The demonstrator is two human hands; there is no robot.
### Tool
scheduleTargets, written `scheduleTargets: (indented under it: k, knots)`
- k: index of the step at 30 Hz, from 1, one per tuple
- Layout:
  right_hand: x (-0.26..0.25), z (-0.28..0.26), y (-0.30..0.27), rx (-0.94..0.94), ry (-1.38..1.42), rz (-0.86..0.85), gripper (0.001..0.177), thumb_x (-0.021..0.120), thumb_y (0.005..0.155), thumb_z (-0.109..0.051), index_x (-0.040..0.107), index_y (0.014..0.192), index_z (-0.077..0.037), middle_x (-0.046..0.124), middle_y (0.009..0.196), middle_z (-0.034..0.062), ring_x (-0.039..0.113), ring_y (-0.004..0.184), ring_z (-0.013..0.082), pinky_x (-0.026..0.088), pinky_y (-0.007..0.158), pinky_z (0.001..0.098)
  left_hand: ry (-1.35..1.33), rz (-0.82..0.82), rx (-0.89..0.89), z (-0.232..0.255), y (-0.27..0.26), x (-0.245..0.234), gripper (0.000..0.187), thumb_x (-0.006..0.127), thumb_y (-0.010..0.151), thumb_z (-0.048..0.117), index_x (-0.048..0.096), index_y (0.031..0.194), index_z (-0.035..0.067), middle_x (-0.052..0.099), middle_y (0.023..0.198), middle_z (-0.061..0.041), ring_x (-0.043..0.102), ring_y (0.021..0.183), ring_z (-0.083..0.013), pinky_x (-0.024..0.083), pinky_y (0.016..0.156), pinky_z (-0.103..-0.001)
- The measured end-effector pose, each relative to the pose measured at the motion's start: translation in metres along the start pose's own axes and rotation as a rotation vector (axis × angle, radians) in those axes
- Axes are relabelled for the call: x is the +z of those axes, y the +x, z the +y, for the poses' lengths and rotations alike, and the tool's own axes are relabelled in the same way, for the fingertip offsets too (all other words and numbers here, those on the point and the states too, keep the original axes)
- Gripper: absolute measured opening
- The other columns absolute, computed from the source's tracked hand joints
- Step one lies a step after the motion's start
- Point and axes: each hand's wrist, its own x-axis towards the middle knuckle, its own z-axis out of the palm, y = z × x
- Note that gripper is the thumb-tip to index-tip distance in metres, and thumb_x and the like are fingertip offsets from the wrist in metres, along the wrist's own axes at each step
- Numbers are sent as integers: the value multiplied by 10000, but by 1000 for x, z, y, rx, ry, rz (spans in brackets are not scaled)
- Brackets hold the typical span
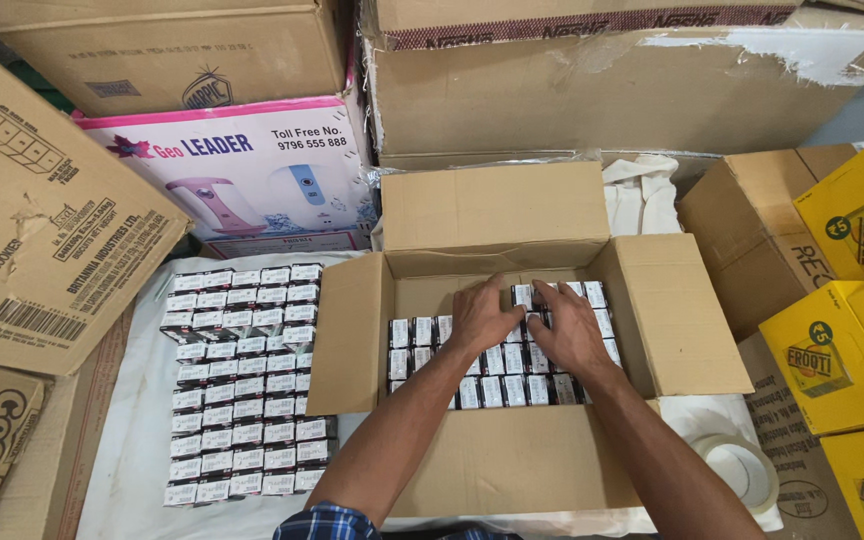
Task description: The person transfers small white and black boxes from a large cardboard box to a white surface, arranging them in neat rows. The person handles the boxes one by one or in small groups, maintaining an organized layout throughout the process.
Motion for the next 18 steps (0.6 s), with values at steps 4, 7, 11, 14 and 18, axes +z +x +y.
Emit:
scheduleTargets:
  k: [4,7,11,14,18]
  knots:
    - [6,4,3,19,-34,-13,595,576,910,-333,544,1484,-177,737,1238,16,405,1468,379,247,1198,668,1,63,4,21,-9,-7,798,670,840,473,526,1424,-53,722,1094,-289,674,1120,-461,476,1000,-559]
    - [3,2,1,33,-16,-22,597,572,887,-277,543,1477,-191,725,1266,-10,390,1479,371,235,1189,694,100,-34,-52,27,-1,-7,876,632,790,565,480,1455,15,739,1075,-240,687,1128,-422,462,998,-548]
    - [6,4,-1,27,11,-16,601,580,881,-239,543,1478,-183,733,1258,-10,394,1477,375,224,1188,702,50,-5,-45,34,-3,-10,816,681,812,438,481,1459,-18,724,1109,-283,671,1152,-448,474,998,-547]
    - [5,1,-3,29,-2,-36,623,581,868,-247,523,1486,-194,731,1264,-29,390,1485,358,212,1197,704,30,-23,-91,28,2,-2,792,689,807,419,469,1468,42,727,1103,-241,684,1137,-411,506,957,-536]
    - [1,-11,-8,5,13,-54,632,579,870,-238,508,1497,-199,729,1273,-26,373,1497,353,191,1207,704,-69,-3,-131,44,-15,-22,771,676,816,353,465,1480,22,700,1173,-272,652,1176,-446,510,982,-548]
